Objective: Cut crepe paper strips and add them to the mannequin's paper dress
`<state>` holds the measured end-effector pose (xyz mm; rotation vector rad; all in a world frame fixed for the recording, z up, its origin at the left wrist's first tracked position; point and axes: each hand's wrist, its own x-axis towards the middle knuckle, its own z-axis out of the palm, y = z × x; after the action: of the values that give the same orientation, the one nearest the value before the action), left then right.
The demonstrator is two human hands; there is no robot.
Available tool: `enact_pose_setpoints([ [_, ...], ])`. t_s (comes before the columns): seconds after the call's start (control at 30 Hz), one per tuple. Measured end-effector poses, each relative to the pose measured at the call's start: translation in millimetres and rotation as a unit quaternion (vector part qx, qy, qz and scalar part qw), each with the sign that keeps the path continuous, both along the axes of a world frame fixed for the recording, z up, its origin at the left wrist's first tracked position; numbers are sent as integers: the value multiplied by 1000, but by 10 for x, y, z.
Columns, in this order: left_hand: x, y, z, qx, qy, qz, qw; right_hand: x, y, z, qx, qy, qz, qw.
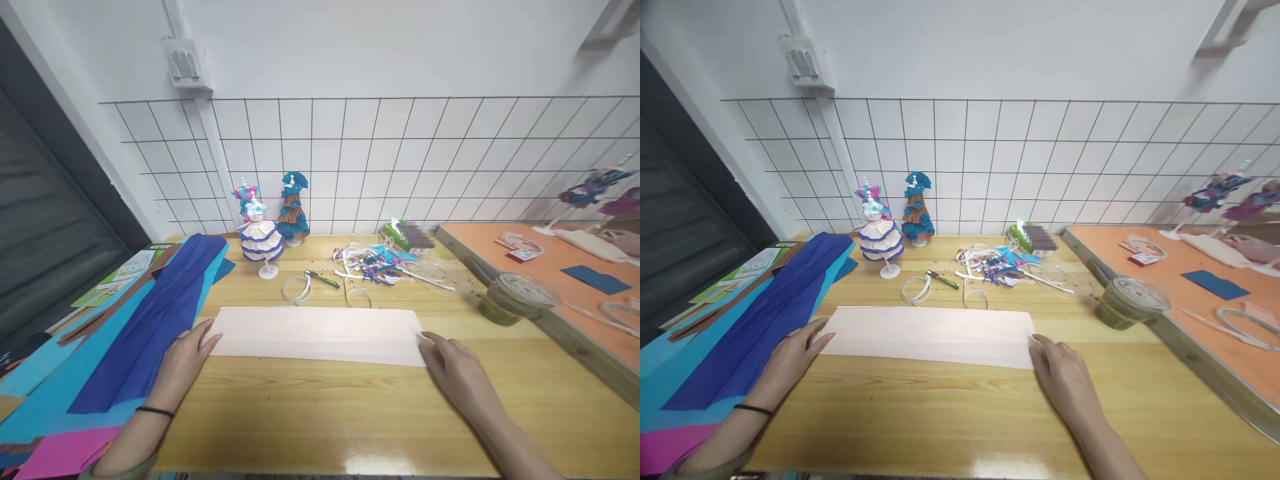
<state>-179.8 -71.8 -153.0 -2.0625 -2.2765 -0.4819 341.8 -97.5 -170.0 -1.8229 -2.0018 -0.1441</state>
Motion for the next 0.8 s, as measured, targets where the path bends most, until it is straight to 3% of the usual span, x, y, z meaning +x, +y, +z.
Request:
enact_pose_setpoints([
  [0.43, -108, 61, -93, 23, 24, -17, 999, -52, -39, 96, 7, 62, 2, 998],
  [0.8, -27, 9, -10, 1, 37, -12, 999, -10, -23, 64, -29, 102, 0, 994],
])
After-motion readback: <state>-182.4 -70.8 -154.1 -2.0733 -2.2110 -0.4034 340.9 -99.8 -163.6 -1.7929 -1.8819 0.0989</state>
